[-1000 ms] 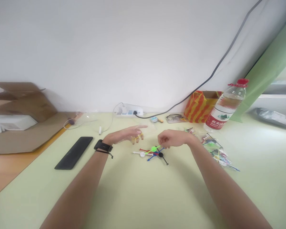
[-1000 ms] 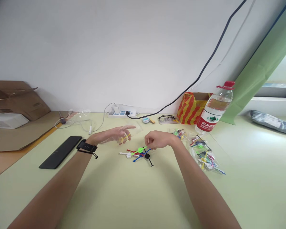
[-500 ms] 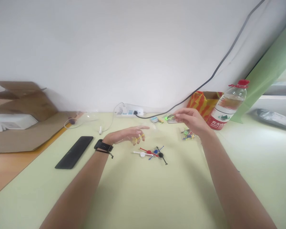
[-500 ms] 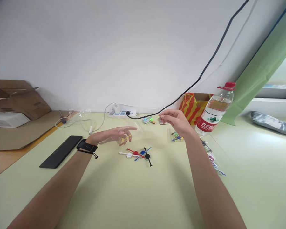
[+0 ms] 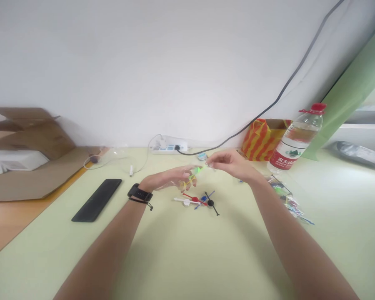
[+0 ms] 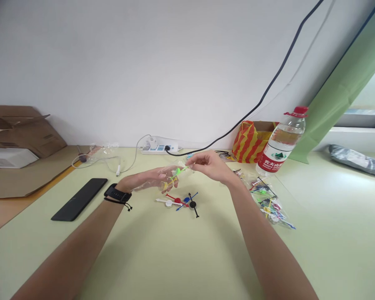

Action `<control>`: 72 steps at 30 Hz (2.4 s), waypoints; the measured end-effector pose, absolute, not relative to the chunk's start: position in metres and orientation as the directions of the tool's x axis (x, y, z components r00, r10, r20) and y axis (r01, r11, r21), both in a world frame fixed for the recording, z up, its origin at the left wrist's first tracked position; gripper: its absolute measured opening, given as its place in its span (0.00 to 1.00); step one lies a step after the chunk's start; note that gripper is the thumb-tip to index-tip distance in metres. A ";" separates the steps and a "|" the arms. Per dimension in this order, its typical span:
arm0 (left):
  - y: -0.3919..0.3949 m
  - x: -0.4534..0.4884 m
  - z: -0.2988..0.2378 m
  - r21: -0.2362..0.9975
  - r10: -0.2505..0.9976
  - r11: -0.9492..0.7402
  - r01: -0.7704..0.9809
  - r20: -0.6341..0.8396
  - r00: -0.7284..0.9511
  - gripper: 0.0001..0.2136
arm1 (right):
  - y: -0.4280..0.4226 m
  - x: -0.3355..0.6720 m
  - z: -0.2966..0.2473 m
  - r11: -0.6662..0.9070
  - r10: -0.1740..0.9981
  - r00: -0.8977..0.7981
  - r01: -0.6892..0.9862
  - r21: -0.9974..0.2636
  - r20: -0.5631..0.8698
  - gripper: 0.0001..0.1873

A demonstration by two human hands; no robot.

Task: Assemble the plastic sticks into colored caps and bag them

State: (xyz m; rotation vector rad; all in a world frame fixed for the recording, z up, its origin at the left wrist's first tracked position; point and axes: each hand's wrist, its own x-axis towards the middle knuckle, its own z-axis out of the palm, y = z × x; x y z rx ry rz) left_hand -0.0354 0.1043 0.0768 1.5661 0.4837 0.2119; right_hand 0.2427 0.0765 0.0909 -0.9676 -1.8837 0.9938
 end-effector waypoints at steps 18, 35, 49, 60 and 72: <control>0.103 -0.029 0.072 0.985 0.409 0.003 0.172 -0.158 0.899 0.31 | 0.071 0.232 0.099 0.487 0.858 -0.417 0.472 -0.735 0.301 0.09; 0.095 -0.018 0.077 0.981 0.397 -0.040 0.190 -0.159 0.904 0.31 | 0.069 0.230 0.098 0.492 0.839 -0.480 0.465 -0.737 0.257 0.06; 0.119 -0.050 0.062 0.979 0.502 0.017 0.205 -0.186 0.845 0.30 | 0.090 0.261 0.059 0.329 0.725 -0.645 0.632 -0.702 -0.241 0.10; 0.122 -0.054 0.056 0.984 0.520 0.075 0.162 -0.178 0.835 0.30 | 0.087 0.255 0.072 0.286 0.721 -0.675 0.499 -0.818 -0.159 0.09; 0.122 -0.050 0.052 0.990 0.448 0.071 0.121 -0.140 0.883 0.29 | 0.082 0.303 0.097 0.318 0.942 -0.178 0.204 -0.926 0.284 0.12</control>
